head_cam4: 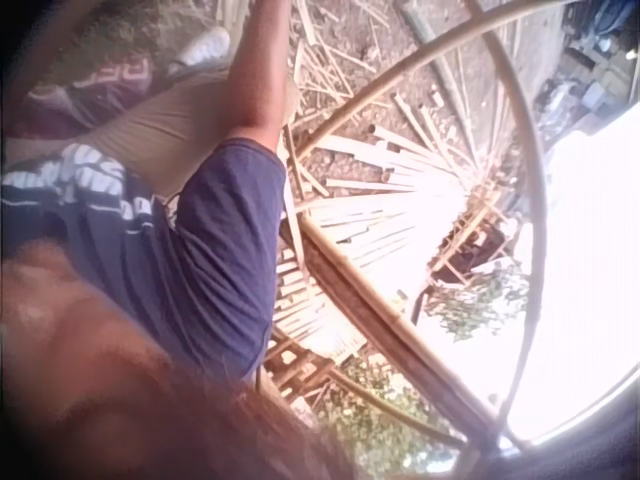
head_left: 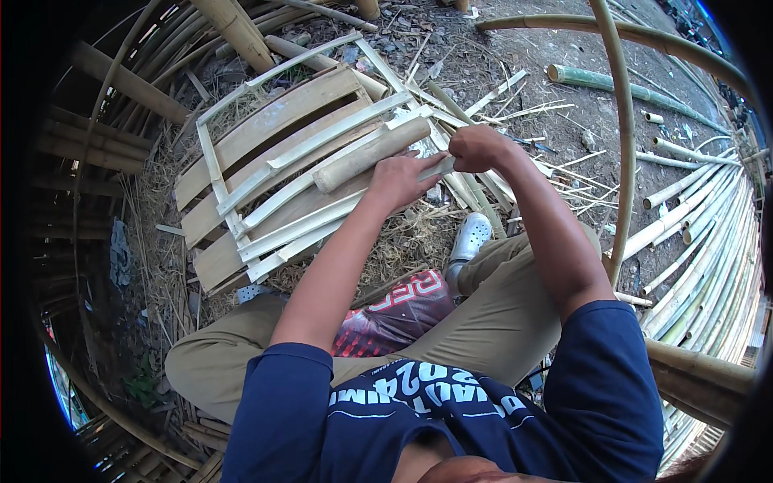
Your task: The person weaves bamboo strips into a frame by hand. They use a small bamboo tube to press the strips together and secure them in place.
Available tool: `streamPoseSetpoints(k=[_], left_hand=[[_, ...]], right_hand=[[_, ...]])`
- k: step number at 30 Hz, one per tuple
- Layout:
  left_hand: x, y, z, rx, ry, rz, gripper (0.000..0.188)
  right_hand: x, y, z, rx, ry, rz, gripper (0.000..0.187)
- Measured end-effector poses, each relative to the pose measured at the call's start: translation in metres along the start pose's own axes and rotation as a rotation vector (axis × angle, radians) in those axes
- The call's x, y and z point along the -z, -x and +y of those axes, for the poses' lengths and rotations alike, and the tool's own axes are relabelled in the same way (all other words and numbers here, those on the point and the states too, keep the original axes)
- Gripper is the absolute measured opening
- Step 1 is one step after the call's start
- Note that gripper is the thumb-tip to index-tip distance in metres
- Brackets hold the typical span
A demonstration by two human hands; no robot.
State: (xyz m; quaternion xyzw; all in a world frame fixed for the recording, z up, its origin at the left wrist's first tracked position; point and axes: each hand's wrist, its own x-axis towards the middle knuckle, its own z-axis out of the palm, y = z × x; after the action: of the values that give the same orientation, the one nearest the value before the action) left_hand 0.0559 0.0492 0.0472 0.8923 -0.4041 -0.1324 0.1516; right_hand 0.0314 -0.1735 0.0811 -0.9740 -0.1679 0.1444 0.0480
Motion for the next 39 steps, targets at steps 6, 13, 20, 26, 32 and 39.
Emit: streamPoseSetpoints(k=[6, 13, 20, 26, 32, 39], left_hand=[[-0.004, 0.002, -0.004, -0.026, -0.028, 0.061, 0.052], [-0.006, 0.002, -0.001, -0.028, -0.031, 0.083, 0.052], [-0.003, 0.003, 0.006, -0.037, -0.036, 0.08, 0.05], [-0.009, 0.001, -0.001, -0.026, -0.053, 0.121, 0.053], [-0.011, -0.002, -0.002, -0.008, -0.031, 0.068, 0.055], [-0.009, -0.003, -0.001, -0.005, -0.05, 0.066, 0.054]], right_hand=[[0.004, 0.003, -0.004, -0.056, -0.021, -0.021, 0.022], [0.007, 0.012, -0.018, -0.206, 0.001, -0.096, 0.029], [-0.009, 0.007, -0.015, -0.156, 0.156, -0.106, 0.016], [0.004, -0.008, -0.005, 0.156, 0.28, -0.152, 0.014], [0.007, -0.019, 0.002, 0.325, 0.348, -0.239, 0.018], [0.003, -0.028, 0.011, 0.381, 0.31, -0.248, 0.018]])
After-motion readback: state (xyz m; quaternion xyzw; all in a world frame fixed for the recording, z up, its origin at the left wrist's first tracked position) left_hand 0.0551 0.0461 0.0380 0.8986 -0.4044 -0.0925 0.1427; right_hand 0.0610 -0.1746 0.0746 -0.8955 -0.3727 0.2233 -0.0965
